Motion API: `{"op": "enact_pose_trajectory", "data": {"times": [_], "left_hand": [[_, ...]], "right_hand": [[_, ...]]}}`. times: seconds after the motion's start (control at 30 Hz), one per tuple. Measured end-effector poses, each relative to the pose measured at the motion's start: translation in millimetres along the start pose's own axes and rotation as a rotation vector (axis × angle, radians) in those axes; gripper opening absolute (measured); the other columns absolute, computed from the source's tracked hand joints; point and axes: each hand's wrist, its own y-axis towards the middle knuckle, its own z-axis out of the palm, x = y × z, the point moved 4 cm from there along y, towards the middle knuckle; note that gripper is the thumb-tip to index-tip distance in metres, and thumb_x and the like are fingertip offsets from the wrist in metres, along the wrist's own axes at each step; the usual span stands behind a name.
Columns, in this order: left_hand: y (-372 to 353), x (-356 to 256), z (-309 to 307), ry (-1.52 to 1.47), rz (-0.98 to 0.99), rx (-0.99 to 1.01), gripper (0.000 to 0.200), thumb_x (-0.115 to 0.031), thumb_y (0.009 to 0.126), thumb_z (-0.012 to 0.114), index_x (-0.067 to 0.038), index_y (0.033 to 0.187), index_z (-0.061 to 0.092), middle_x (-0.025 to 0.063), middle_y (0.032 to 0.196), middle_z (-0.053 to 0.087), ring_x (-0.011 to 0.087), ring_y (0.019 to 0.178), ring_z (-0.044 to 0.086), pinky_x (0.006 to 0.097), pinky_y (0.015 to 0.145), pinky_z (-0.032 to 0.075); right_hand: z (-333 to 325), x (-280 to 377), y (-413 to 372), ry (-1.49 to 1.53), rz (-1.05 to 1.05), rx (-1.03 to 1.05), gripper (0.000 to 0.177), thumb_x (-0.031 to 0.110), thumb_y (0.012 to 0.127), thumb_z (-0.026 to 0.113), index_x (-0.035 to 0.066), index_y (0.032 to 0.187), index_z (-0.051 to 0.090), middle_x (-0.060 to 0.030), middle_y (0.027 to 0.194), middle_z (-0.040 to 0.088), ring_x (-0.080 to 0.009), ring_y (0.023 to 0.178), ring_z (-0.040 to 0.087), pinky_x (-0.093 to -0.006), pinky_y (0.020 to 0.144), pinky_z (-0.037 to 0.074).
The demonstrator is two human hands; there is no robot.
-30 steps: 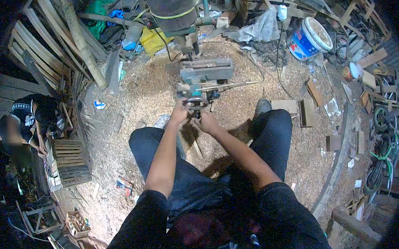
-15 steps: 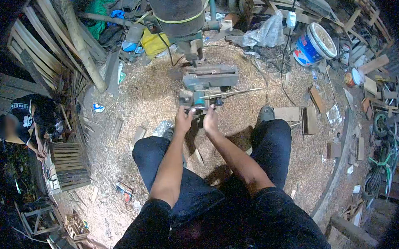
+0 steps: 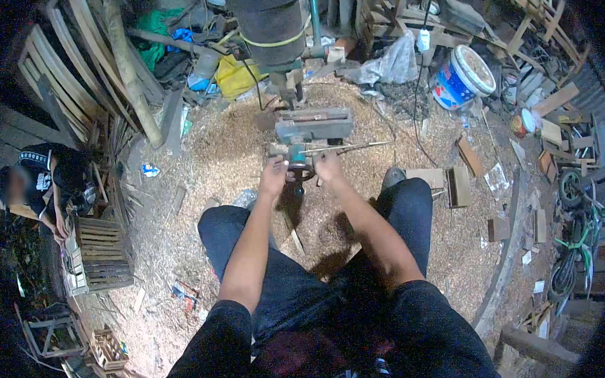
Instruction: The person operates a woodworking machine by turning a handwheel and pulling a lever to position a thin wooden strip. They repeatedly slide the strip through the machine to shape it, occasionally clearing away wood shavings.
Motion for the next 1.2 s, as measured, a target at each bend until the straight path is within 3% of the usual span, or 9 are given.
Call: {"op": "enact_pose_trajectory", "data": {"times": [0.07, 0.17, 0.3, 0.43, 0.67, 0.97, 1.07, 1.1, 1.2], "left_hand": [[-8, -85, -25, 0.183, 0.194, -0.078, 0.038, -0.018, 0.088, 0.067, 0.001, 0.119, 0.056, 0.0244, 0.111, 0.064, 0.0372, 0.106, 0.062, 0.0428, 0.093, 0.048], [-8, -188, -56, 0.356, 0.579, -0.287, 0.057, -0.013, 0.086, 0.065, 0.004, 0.136, 0.043, 0.0263, 0.131, 0.051, 0.0435, 0.119, 0.051, 0.0467, 0.101, 0.041], [10, -296, -81, 0.762, 0.624, -0.390, 0.073, -0.017, 0.085, 0.063, 0.000, 0.148, 0.030, 0.0201, 0.138, 0.045, 0.0364, 0.126, 0.045, 0.0537, 0.110, 0.030], [41, -329, -87, 0.928, 0.573, -0.414, 0.076, -0.019, 0.083, 0.062, -0.002, 0.149, 0.029, 0.0133, 0.138, 0.045, 0.0314, 0.129, 0.042, 0.0629, 0.110, 0.025], [65, -321, -85, 1.150, 0.574, -0.440, 0.078, -0.020, 0.082, 0.062, -0.001, 0.150, 0.028, 0.0133, 0.129, 0.048, 0.0323, 0.126, 0.042, 0.0655, 0.109, 0.024], [64, -348, -91, 1.064, 0.563, -0.453, 0.063, -0.024, 0.087, 0.058, -0.001, 0.143, 0.042, 0.0164, 0.127, 0.050, 0.0355, 0.119, 0.047, 0.0592, 0.106, 0.030], [63, -394, -98, 0.658, 0.937, -0.662, 0.060, -0.028, 0.090, 0.059, -0.001, 0.141, 0.044, 0.0174, 0.131, 0.049, 0.0372, 0.122, 0.045, 0.0553, 0.108, 0.030], [64, -414, -98, 0.500, 1.050, -0.628, 0.059, -0.030, 0.091, 0.059, 0.000, 0.140, 0.044, 0.0183, 0.137, 0.046, 0.0389, 0.129, 0.042, 0.0528, 0.109, 0.028], [71, -461, -86, 0.431, 1.180, -0.627, 0.058, -0.027, 0.091, 0.061, -0.001, 0.140, 0.045, 0.0192, 0.139, 0.045, 0.0394, 0.132, 0.039, 0.0515, 0.111, 0.027]], "right_hand": [[-19, 25, 6, 0.223, 0.007, -0.020, 0.032, 0.030, 0.097, 0.057, 0.002, 0.082, 0.062, -0.0057, 0.068, 0.062, -0.0148, 0.062, 0.059, -0.0307, 0.058, 0.047], [-33, 35, 53, 0.222, -0.291, -0.101, 0.029, 0.026, 0.096, 0.057, -0.001, 0.096, 0.065, -0.0119, 0.076, 0.068, -0.0189, 0.067, 0.063, -0.0342, 0.062, 0.048], [-88, 150, 32, 0.473, -0.325, -0.082, 0.026, 0.024, 0.097, 0.057, -0.001, 0.093, 0.064, -0.0051, 0.072, 0.065, -0.0104, 0.064, 0.059, -0.0279, 0.057, 0.045], [-109, 213, 34, 0.414, -0.429, -0.113, 0.025, 0.024, 0.100, 0.057, 0.000, 0.095, 0.060, -0.0021, 0.073, 0.060, -0.0087, 0.063, 0.054, -0.0253, 0.056, 0.046], [-117, 234, 55, 0.515, -0.488, -0.117, 0.025, 0.022, 0.096, 0.059, -0.003, 0.093, 0.063, -0.0041, 0.073, 0.063, -0.0116, 0.064, 0.059, -0.0276, 0.061, 0.048], [-139, 257, 84, 0.464, -0.470, -0.263, 0.029, 0.025, 0.093, 0.062, -0.004, 0.093, 0.067, -0.0095, 0.073, 0.069, -0.0134, 0.065, 0.064, -0.0307, 0.062, 0.050], [-161, 267, 107, 0.347, -0.552, -0.427, 0.032, 0.028, 0.092, 0.063, -0.004, 0.093, 0.066, -0.0135, 0.075, 0.070, -0.0210, 0.068, 0.068, -0.0338, 0.066, 0.051], [-167, 267, 125, 0.330, -0.551, -0.503, 0.037, 0.033, 0.092, 0.061, -0.004, 0.096, 0.066, -0.0195, 0.082, 0.070, -0.0306, 0.079, 0.069, -0.0390, 0.075, 0.051], [-179, 269, 169, 0.406, -0.457, -0.596, 0.043, 0.038, 0.094, 0.055, -0.003, 0.099, 0.066, -0.0243, 0.093, 0.069, -0.0375, 0.092, 0.067, -0.0430, 0.083, 0.049]]}}
